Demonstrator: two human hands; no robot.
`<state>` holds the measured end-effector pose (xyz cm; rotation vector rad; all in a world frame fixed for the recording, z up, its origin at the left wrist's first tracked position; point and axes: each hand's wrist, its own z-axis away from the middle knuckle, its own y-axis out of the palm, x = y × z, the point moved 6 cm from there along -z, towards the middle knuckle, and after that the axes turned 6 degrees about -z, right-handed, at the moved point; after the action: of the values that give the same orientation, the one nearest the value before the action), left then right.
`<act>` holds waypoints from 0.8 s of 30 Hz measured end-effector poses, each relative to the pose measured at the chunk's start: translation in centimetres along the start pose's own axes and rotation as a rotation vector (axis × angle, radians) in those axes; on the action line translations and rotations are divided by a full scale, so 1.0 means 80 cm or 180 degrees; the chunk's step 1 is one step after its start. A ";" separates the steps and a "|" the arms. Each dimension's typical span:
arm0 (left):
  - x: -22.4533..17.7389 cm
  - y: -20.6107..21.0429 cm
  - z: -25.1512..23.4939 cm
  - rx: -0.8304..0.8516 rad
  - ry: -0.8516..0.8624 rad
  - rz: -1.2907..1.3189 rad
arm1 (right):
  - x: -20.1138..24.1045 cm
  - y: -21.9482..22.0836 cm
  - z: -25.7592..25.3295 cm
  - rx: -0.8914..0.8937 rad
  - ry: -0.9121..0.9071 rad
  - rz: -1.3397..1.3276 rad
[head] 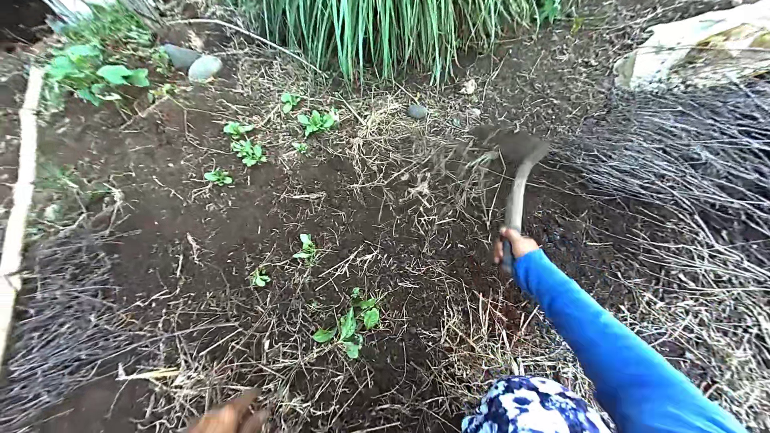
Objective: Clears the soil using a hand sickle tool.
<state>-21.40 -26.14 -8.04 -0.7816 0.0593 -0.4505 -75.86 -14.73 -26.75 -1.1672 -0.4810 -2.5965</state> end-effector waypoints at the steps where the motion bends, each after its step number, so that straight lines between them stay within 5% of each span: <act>1: -0.001 -0.007 0.000 -0.0109 -0.0016 0.0065 | 0.008 0.026 -0.022 -0.0093 -0.0057 -0.0235; 4: -0.003 -0.013 -0.001 -0.0233 0.0006 0.0130 | -0.029 0.088 -0.042 0.0077 -0.0005 -0.0015; 8: 0.011 -0.001 -0.003 0.0099 0.0079 0.0196 | -0.106 0.069 0.015 0.0631 0.0441 0.1309; 12: 0.039 0.000 0.001 0.0175 -0.0075 0.0276 | -0.059 0.040 0.029 0.0581 0.0315 0.1145; 17: 0.045 -0.016 0.013 0.0062 -0.0307 0.0416 | 0.001 0.117 -0.041 0.0113 -0.0071 -0.0235; 20: 0.028 -0.019 0.010 0.0009 -0.0177 0.0363 | -0.054 0.140 -0.044 0.0186 0.0113 0.0210; 24: 0.021 -0.008 0.005 0.0042 0.0041 0.0299 | -0.091 0.085 -0.005 0.0518 0.0497 0.1064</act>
<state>-20.04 -27.01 -7.12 -0.7596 0.1045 -0.3666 -68.97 -20.39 -31.23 -0.8969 -0.4148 -2.2911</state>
